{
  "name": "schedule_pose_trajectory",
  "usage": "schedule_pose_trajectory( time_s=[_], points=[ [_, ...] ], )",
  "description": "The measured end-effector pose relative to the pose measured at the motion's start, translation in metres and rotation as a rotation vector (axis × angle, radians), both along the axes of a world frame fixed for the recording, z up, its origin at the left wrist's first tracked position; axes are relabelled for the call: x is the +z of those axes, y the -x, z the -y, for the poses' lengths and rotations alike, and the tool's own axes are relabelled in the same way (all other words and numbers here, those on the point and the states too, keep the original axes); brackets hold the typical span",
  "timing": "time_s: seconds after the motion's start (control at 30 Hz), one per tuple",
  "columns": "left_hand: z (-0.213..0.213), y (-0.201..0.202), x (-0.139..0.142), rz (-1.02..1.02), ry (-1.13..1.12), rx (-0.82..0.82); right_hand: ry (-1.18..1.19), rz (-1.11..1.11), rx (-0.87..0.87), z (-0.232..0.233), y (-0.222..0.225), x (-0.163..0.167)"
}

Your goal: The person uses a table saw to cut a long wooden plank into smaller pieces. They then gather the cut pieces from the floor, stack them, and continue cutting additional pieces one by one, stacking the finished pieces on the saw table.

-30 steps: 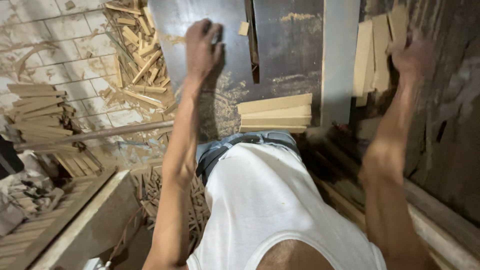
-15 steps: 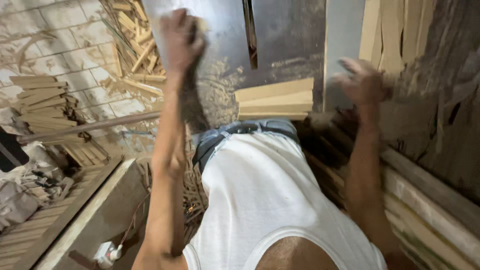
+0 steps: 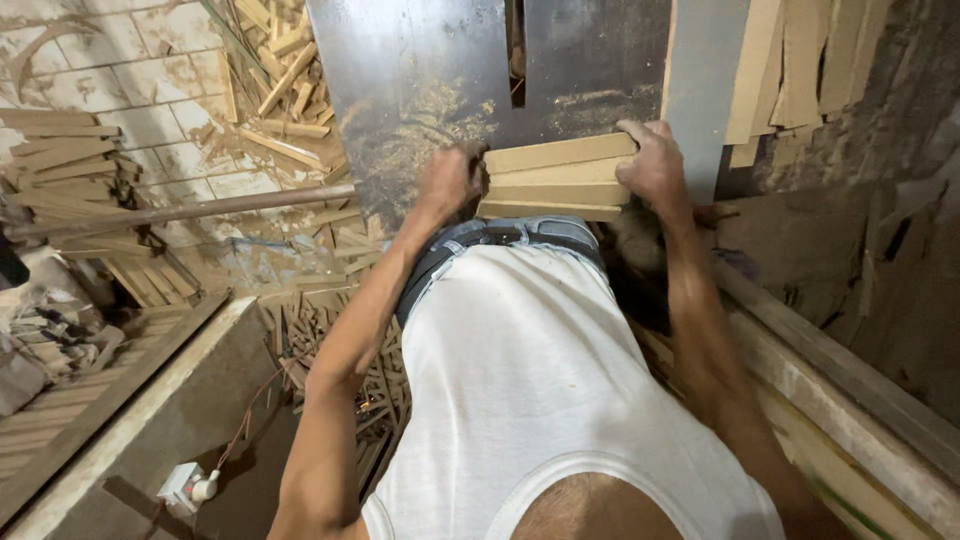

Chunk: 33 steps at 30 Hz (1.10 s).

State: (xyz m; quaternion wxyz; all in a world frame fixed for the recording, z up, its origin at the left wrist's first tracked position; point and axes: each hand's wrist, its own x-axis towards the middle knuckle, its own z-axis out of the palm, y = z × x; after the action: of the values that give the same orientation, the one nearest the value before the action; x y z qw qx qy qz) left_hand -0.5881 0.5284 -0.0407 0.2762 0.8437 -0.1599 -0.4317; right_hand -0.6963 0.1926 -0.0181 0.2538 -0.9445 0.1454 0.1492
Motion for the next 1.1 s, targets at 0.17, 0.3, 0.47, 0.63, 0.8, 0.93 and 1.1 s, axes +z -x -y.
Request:
schedule_pose_trajectory(
  time_s=[0.17,0.3,0.47,0.63,0.8,0.93,1.1],
  points=[
    [-0.003,-0.01,-0.023,0.168,0.173,0.235,-0.037,0.024,-0.045,0.002,-0.011,-0.01],
    [0.003,-0.025,-0.033,0.403,0.337,0.363,-0.109,0.059,-0.098,0.003,-0.036,0.003],
    [0.02,-0.03,-0.027,0.273,0.314,0.403,0.155,0.2,0.033,0.008,-0.045,0.006],
    [0.036,-0.016,-0.021,-0.018,0.311,0.445,0.072,0.472,0.382,-0.011,-0.059,-0.034],
    [0.039,-0.009,-0.03,0.116,0.654,0.52,0.255,0.287,0.372,-0.029,-0.064,-0.046],
    [0.031,-0.012,-0.035,-0.034,0.793,0.553,0.423,0.274,0.288,-0.047,-0.058,-0.033],
    [0.029,-0.021,-0.034,0.366,0.487,0.223,0.377,0.313,0.201,-0.06,-0.057,-0.024]
  ],
)
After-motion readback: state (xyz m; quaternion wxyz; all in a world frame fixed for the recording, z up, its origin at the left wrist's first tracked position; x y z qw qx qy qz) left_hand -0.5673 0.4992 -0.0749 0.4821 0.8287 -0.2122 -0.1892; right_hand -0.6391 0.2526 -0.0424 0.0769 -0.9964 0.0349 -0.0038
